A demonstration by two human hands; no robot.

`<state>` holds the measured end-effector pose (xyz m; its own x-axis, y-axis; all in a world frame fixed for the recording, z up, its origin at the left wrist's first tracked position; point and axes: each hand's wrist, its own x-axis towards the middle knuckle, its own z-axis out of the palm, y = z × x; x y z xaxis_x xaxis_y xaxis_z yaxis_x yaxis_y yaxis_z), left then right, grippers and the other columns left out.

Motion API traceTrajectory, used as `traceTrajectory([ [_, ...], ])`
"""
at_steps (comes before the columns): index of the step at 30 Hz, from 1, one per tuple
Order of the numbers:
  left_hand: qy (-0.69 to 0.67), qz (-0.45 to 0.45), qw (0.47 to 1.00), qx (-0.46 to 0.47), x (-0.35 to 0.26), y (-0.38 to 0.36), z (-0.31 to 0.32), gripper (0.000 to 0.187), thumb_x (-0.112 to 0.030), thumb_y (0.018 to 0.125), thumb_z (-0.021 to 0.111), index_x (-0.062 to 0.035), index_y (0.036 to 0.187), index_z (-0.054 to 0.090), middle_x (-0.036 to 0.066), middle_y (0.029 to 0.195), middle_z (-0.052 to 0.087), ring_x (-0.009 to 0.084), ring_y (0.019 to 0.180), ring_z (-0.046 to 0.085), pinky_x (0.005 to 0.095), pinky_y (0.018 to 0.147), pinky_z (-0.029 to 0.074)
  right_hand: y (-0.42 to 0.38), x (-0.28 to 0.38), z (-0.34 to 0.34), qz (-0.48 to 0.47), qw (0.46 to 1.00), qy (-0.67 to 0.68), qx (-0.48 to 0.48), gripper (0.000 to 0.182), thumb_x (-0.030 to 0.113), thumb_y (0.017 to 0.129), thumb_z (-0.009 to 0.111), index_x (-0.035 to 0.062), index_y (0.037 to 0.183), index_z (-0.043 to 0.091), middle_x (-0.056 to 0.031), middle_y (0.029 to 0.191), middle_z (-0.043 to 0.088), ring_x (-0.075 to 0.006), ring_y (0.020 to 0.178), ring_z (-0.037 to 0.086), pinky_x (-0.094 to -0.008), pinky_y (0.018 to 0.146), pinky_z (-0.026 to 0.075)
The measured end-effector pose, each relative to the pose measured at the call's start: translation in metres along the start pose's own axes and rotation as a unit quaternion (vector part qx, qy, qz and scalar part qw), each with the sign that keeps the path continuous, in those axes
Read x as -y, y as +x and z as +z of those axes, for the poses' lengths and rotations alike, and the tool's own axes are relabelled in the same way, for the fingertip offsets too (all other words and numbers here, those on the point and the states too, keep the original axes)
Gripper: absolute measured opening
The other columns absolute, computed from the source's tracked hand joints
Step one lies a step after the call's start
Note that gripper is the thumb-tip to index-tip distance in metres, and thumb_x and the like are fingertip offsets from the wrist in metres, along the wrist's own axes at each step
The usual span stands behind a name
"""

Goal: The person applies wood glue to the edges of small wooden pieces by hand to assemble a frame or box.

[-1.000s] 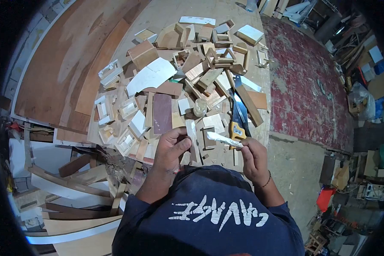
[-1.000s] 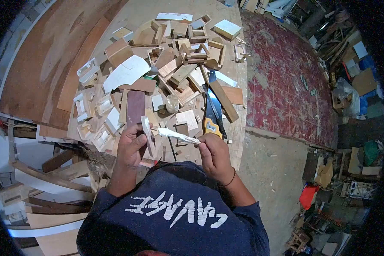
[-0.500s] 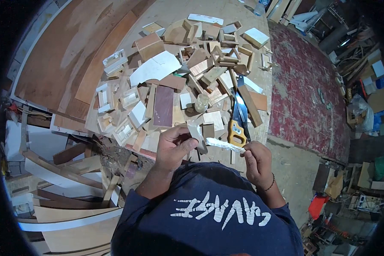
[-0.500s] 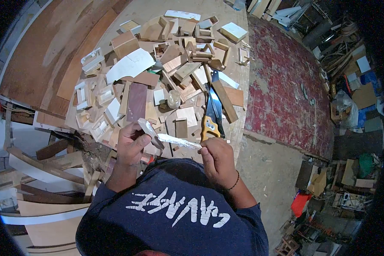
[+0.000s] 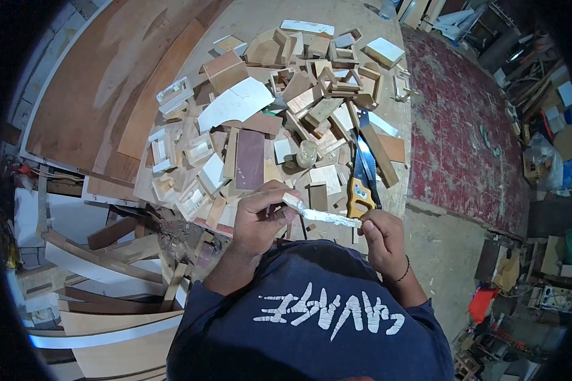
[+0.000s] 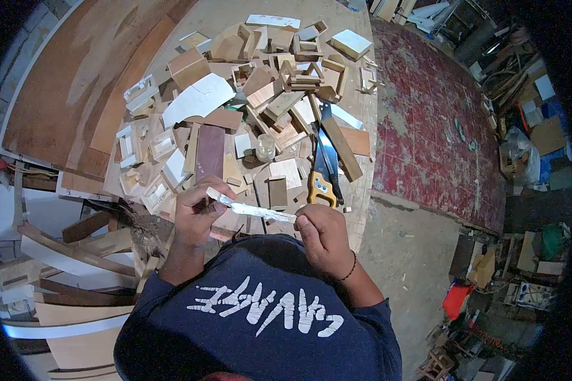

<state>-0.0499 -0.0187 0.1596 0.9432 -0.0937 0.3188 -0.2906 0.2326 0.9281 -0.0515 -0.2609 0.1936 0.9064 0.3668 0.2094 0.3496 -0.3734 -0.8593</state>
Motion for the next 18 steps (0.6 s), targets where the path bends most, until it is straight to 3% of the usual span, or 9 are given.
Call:
traceTrajectory([
  [18, -0.104, -0.047, 0.993, 0.005, 0.0036, -0.0062, -0.0085, 0.024, 0.002, 0.082, 0.062, 0.0085, 0.106, 0.059, 0.010, 0.094, 0.059, 0.0145, 0.085, 0.059, 0.0276, 0.076, 0.049, -0.0003, 0.0009, 0.0009, 0.001, 1.000, -0.006, -0.006, 0.018, 0.009, 0.086, 0.046, 0.0004, 0.070, 0.052, -0.0130, 0.061, 0.049, -0.0296, 0.057, 0.052, -0.0370, 0.055, 0.040],
])
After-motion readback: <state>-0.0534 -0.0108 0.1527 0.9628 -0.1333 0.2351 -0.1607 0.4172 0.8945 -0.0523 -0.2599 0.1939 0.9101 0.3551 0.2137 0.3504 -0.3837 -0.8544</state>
